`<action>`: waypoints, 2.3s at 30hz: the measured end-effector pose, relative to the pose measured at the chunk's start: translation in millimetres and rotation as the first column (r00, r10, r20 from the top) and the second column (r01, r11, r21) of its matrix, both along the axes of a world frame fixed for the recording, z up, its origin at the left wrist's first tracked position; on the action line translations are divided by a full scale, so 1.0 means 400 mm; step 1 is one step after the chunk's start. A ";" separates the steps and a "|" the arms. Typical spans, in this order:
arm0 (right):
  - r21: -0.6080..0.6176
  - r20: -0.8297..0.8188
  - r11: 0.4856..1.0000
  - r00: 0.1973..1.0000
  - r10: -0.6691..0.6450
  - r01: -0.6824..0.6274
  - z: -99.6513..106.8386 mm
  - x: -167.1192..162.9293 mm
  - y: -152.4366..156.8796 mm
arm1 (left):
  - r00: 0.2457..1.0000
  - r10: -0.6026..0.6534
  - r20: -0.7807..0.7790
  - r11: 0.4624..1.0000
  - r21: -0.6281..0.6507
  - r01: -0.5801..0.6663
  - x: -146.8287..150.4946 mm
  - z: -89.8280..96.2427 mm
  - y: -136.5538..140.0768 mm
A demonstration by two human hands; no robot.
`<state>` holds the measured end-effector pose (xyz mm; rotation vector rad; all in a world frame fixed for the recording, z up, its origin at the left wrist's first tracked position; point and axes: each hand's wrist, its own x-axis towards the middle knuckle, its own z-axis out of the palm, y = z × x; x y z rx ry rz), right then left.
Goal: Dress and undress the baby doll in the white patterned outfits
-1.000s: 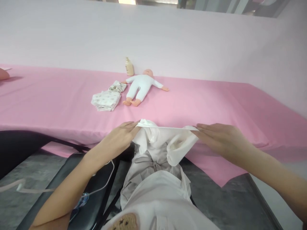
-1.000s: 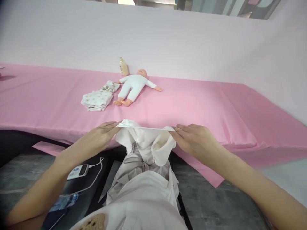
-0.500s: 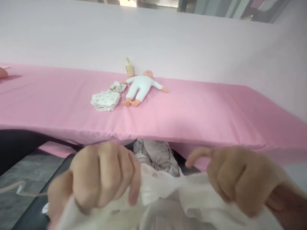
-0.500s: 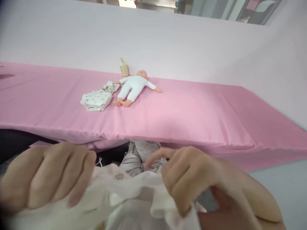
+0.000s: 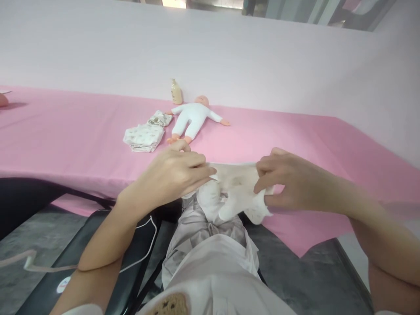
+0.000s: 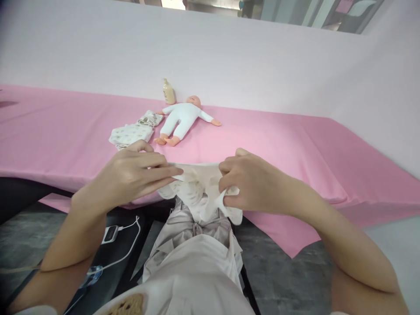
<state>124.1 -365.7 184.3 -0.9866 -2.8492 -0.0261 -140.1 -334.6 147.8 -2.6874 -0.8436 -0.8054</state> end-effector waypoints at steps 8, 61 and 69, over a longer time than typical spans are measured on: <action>0.257 0.028 0.965 0.998 -0.059 0.050 -0.034 -0.039 0.035 | 0.999 0.018 -0.050 0.988 0.157 -0.010 -0.006 -0.021 0.015; -0.726 -0.660 0.687 0.293 -0.692 -0.011 -0.512 -0.144 -0.012 | 0.314 0.419 0.852 0.859 -0.484 0.165 0.047 -0.256 0.035; -0.382 -0.708 0.859 0.490 -0.509 0.340 -0.338 0.000 0.023 | 0.297 0.390 0.872 0.869 -0.455 0.193 0.007 -0.280 0.049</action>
